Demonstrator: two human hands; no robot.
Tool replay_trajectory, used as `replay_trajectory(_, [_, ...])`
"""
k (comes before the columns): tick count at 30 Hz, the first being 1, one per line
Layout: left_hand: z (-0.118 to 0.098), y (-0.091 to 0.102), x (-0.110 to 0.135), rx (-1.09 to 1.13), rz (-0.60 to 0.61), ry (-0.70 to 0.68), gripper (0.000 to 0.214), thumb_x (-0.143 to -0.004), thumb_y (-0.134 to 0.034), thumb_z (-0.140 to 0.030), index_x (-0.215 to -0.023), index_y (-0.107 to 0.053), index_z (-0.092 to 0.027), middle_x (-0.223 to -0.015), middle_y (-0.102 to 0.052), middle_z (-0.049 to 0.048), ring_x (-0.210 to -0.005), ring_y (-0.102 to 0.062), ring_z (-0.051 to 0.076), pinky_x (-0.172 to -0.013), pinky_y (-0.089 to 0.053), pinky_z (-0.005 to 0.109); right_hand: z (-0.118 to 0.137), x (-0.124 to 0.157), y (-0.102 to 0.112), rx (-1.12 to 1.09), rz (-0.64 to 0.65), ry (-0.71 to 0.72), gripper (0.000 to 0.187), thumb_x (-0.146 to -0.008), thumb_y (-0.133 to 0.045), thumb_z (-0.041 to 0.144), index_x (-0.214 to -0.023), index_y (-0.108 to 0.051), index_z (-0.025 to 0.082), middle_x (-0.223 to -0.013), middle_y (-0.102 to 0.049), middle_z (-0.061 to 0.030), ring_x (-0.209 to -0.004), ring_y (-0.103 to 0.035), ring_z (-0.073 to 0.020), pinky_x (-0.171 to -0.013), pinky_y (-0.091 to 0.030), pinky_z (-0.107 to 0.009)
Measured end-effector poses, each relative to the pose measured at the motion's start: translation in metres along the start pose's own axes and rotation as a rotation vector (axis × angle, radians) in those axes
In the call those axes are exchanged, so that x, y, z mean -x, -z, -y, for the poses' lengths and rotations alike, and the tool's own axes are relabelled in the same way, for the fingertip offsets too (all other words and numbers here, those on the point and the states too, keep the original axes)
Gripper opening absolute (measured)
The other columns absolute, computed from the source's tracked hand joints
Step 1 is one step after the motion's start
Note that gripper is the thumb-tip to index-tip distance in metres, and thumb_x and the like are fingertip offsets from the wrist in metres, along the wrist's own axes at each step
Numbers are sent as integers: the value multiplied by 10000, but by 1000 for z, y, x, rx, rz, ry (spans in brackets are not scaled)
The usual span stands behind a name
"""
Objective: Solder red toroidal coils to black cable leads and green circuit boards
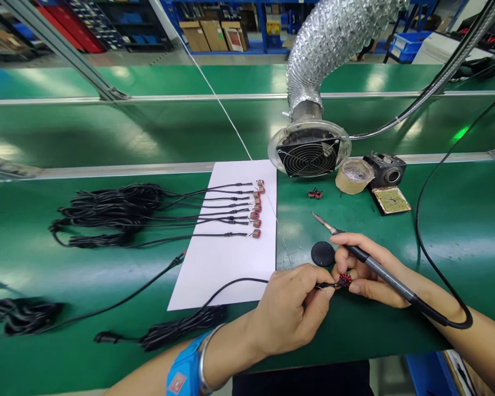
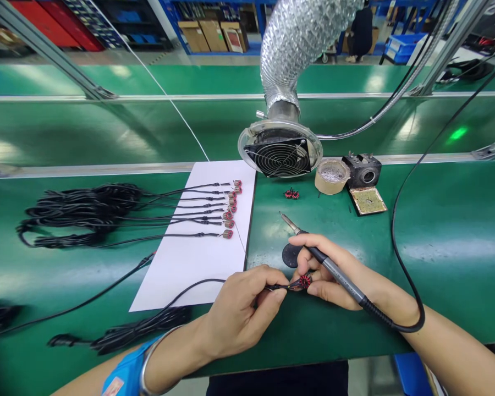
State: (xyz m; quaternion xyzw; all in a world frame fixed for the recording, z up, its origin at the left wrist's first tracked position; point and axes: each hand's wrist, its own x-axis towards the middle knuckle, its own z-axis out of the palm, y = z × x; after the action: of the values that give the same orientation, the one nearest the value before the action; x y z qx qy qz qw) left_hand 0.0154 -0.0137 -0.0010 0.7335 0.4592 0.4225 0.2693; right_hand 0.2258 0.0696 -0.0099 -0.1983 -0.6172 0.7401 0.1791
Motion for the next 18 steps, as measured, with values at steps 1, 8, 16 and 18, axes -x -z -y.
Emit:
replay_trajectory(1, [0,0,0,4,-4,-4,81,-887,-503,-133,-904,-573,-170,-641,-562,-27,-483,-462,79,-480,-363,198,0,0,0,-4,-2,-3,604,-911,-617,205,-1430,-331,321,-1044,-485,-40,-960,-597,-133,-715,-521,-201])
replay_trajectory(8, [1,0,0,0,-11,0,90,-898,-503,-137,-919,-588,-158,-649,-577,-24,-476,-458,72,-478,-364,191,-2,2,0,-25,-17,-33,581,-896,-640,226,-1404,-366,301,-1056,-507,-46,-914,-631,-128,-717,-534,-220])
replay_trajectory(16, [3,-4,0,-59,2,20,89,-887,-507,-150,-909,-592,-150,-597,-557,-40,-445,-455,72,-467,-364,191,-6,-5,-11,-82,-44,27,368,-901,-614,196,-1233,-462,237,-899,-522,7,-776,-668,-112,-706,-590,-277])
replay_trajectory(18, [4,-5,0,-67,3,17,92,-888,-506,-153,-913,-595,-151,-599,-563,-38,-450,-463,75,-475,-372,192,-7,-6,-13,-61,-57,24,357,-891,-614,171,-1210,-465,231,-865,-520,22,-752,-664,-101,-699,-586,-263])
